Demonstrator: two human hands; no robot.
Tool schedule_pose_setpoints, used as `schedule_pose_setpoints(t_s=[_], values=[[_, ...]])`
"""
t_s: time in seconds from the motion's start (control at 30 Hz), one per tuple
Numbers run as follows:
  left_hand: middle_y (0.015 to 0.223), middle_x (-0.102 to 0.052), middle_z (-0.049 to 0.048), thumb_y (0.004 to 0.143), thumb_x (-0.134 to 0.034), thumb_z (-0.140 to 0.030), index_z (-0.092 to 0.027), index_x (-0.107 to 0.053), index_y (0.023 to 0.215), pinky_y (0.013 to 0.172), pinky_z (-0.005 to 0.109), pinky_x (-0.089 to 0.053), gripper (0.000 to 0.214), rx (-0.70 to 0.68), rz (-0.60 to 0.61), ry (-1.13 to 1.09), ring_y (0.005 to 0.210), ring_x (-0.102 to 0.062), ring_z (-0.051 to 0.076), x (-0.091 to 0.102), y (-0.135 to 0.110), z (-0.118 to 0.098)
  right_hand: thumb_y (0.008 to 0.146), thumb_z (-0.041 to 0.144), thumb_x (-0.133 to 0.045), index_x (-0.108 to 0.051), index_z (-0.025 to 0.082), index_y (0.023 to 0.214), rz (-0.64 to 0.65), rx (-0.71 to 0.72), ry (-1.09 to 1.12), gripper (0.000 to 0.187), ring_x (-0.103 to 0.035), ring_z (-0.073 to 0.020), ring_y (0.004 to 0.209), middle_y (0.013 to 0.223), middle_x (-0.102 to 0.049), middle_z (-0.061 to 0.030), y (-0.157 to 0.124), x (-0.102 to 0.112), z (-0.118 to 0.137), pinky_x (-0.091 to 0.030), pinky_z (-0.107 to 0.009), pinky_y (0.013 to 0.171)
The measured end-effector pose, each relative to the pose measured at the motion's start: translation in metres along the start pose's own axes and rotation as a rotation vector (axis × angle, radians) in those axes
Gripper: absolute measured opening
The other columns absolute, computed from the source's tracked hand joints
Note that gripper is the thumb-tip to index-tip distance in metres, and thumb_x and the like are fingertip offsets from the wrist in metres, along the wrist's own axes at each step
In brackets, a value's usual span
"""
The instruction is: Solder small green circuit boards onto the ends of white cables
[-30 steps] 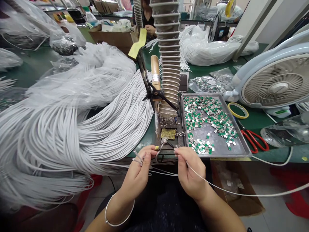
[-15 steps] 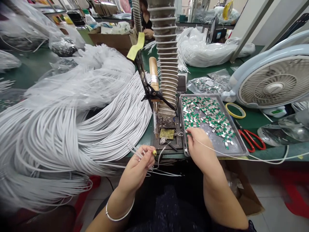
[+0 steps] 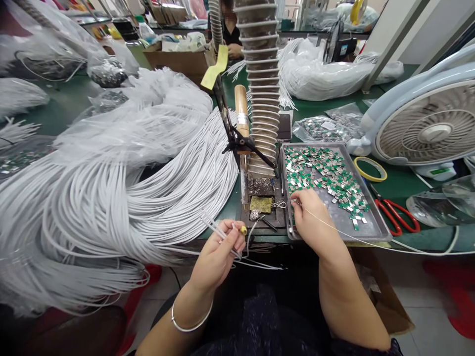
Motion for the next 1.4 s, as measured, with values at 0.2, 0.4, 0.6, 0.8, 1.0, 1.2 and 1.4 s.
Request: schedule_pose_setpoints(t_s=[0.2,0.4,0.6,0.8,1.0,1.2,1.4], values=[[0.072,-0.048,-0.0045,0.073,-0.07,-0.036,-0.018,-0.049,0.08,0.048,0.021,-0.025,0.028,-0.002,-0.008,-0.044,0.048,-0.034,0.003,-0.001,0.002,0.004,0.084,0.018,-0.048,-0.057,0.02,0.084,-0.094,0.018,0.136,0.01,-0.058,-0.0165,0.075,0.08,-0.059,-0.0032,-0.011,0.013,0.027,-0.047,-0.029,0.067],[0.075,-0.048,-0.0027,0.074,-0.068,-0.039,-0.016,-0.051,0.075,0.046,0.02,-0.022,0.028,-0.017,-0.019,0.0,0.049,-0.032,0.003,-0.005,0.004,0.005,0.086,0.014,-0.049,-0.057,0.021,0.092,-0.087,0.004,0.428,0.013,-0.059,-0.0122,0.068,0.081,-0.06,-0.0014,-0.031,0.007,0.058,-0.05,-0.027,0.065],[0.063,-0.042,-0.0053,0.077,-0.064,-0.041,-0.017,-0.051,0.077,0.046,0.02,-0.022,0.028,-0.009,0.026,0.029,0.048,-0.029,0.004,-0.009,0.004,0.003,0.085,0.014,-0.052,-0.057,0.02,0.09,-0.058,-0.024,0.53,0.01,-0.06,-0.011,0.066,0.079,-0.059,-0.0006,-0.039,-0.006,0.072,-0.051,-0.026,0.062],[0.078,-0.053,-0.0008,0.076,-0.066,-0.036,-0.016,-0.051,0.071,0.053,0.021,-0.032,0.025,-0.052,-0.008,0.078,0.053,-0.034,0.005,-0.013,0.002,-0.003,0.085,0.015,-0.052,-0.057,0.02,0.087,-0.03,-0.06,0.568,0.007,-0.059,-0.0097,0.063,0.076,-0.057,0.0006,-0.038,-0.014,0.075,-0.051,-0.023,0.059],[0.074,-0.052,-0.0025,0.076,-0.065,-0.034,-0.017,-0.054,0.079,0.057,0.021,-0.036,0.021,-0.036,-0.026,0.124,0.054,-0.037,0.006,-0.014,0.001,-0.007,0.085,0.017,-0.052,-0.057,0.021,0.087,-0.007,-0.105,0.636,0.007,-0.058,-0.0087,0.061,0.074,-0.057,0.0012,-0.041,-0.018,0.075,-0.051,-0.022,0.057],[0.071,-0.054,-0.0018,0.076,-0.063,-0.032,-0.017,-0.054,0.08,0.057,0.022,-0.038,0.018,-0.023,-0.02,0.138,0.053,-0.04,0.007,-0.014,0.0,-0.006,0.085,0.019,-0.052,-0.057,0.021,0.086,0.016,-0.204,0.752,0.005,-0.057,-0.0075,0.056,0.071,-0.057,0.0021,-0.043,-0.023,0.074,-0.052,-0.019,0.053],[0.085,-0.055,0.0008,0.076,-0.062,-0.026,-0.017,-0.05,0.069,0.061,0.021,-0.041,0.017,-0.063,-0.049,0.184,0.059,-0.044,0.007,-0.013,0.001,-0.007,0.085,0.018,-0.052,-0.057,0.02,0.086,0.013,-0.159,0.698,0.006,-0.057,-0.0082,0.056,0.07,-0.056,0.0015,-0.041,-0.023,0.075,-0.051,-0.02,0.053]])
Point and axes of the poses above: each hand's wrist, its own y-axis towards the middle knuckle, its own x-axis out of the back of the hand, z = x × y, the point moved 2 cm from there along y, towards the middle knuckle
